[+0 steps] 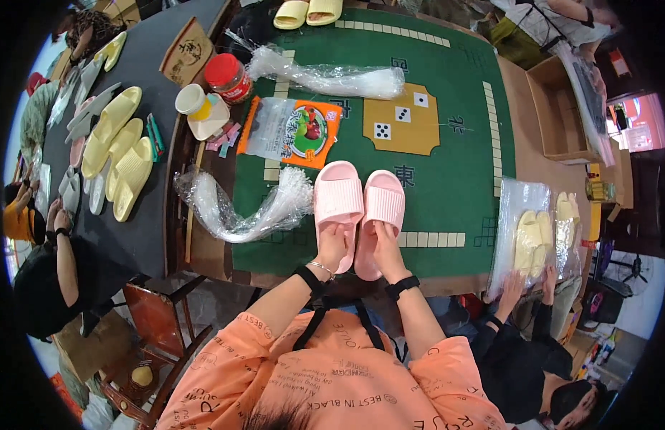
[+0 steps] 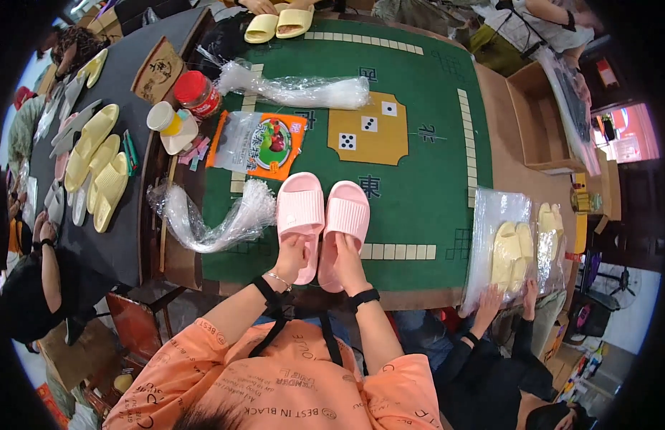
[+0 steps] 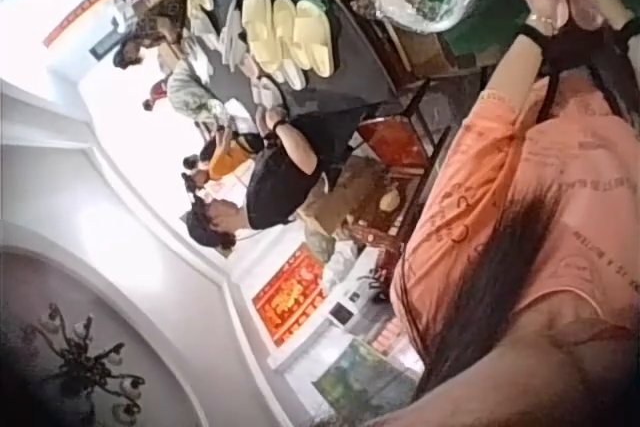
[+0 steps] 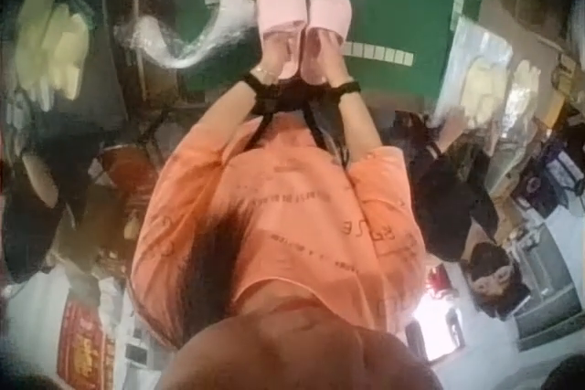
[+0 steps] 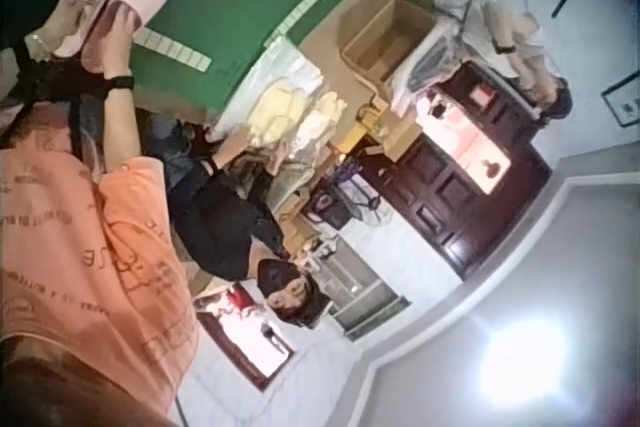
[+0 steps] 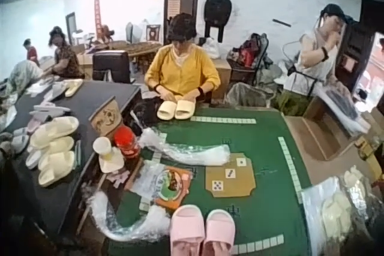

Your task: Packaging finished foam slippers by securing them together and wrapping them in plastic.

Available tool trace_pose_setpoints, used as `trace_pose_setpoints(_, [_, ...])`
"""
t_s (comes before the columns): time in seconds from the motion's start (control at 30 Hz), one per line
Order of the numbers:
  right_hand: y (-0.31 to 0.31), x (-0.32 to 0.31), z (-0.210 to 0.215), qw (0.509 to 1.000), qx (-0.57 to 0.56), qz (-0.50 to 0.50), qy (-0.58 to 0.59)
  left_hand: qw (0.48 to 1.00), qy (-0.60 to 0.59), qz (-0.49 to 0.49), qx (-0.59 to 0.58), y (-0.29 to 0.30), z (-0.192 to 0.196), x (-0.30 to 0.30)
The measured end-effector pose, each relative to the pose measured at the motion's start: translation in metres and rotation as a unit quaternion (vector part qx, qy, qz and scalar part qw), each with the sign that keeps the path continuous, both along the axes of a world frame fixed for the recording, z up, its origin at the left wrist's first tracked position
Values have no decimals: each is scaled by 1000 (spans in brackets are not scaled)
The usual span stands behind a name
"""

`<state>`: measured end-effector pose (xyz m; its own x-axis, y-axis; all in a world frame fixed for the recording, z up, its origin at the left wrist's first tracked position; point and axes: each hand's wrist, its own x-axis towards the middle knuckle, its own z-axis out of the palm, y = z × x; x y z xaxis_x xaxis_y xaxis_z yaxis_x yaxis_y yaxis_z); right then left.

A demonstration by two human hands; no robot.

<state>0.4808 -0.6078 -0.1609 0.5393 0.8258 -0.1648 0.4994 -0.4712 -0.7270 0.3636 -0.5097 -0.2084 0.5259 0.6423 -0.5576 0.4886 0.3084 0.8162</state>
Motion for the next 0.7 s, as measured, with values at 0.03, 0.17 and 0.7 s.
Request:
trace_pose_setpoints(0.03, [-4,-3,-9,1000,21,-1,-16,988,-41,134,-59,-6,-18,-4])
trace_pose_setpoints(0.17, [-18,-26,-3,974,82,-197,75,910,-24,330,-248,-34,46,0])
trace_pose_setpoints(0.7, [46,4,-34,738,230,-488,405,915,-170,274,-240,10,42,39])
